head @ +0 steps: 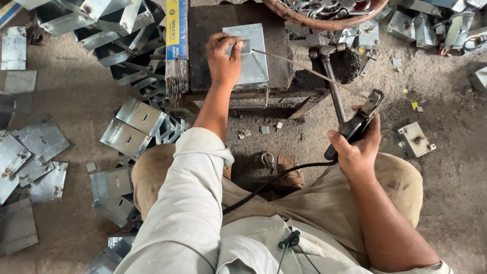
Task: The person sits on the floor and repeatedly welds metal eyelets onto rectangular metal plates using a handheld welding torch. They pick up plates from a stack, place them on a workbench, attach an eyelet, weld it in place, and then move the finished piece to a pile on the floor.
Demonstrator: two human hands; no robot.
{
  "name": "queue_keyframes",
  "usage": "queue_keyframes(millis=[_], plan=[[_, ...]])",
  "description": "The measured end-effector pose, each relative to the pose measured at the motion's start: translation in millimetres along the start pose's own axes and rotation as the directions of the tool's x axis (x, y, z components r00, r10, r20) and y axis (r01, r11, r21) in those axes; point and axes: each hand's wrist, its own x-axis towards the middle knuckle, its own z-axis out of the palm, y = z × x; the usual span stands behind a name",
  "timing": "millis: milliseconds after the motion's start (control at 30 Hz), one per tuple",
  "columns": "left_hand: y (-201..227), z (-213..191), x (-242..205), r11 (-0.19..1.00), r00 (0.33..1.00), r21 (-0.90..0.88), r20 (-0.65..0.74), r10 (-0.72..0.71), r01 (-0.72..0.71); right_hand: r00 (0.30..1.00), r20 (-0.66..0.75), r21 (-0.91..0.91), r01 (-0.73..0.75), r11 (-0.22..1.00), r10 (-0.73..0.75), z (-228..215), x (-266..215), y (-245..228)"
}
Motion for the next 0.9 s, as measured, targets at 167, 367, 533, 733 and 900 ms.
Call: queue_keyframes(millis=[167, 367, 533, 733, 900], plan=[[-1, 1, 0, 0.999, 0.999, 0.018, 0.023, -0.034, 0.033, 1.000, 0.003, -0.006, 0.010, 1.000, -0.010, 0, 1, 4], [-5, 2, 1, 0.997, 0.998, -0.050, 0.034, -0.056, 0.058, 0.998, 0.032, 0.034, 0.043, 0.998, -0.044, -2, 1, 15], [-22, 11, -3, 0.999, 0.999, -0.013, -0.007, 0.047, -0.047, 0.999, 0.033, 0.035, 0.030, 0.999, -0.031, -3, -1, 16], [-24, 12, -3, 0.999, 0.999, 0.001, 0.011, 0.051, -0.051, 0.999, 0.032, 0.024, 0.033, 0.999, -0.034, -1, -1, 14], [-10, 6, 0, 0.981, 1.000, -0.191, 0.029, -0.009, 0.014, 0.997, 0.040, -0.015, 0.073, 0.997, -0.072, -2, 0, 14]])
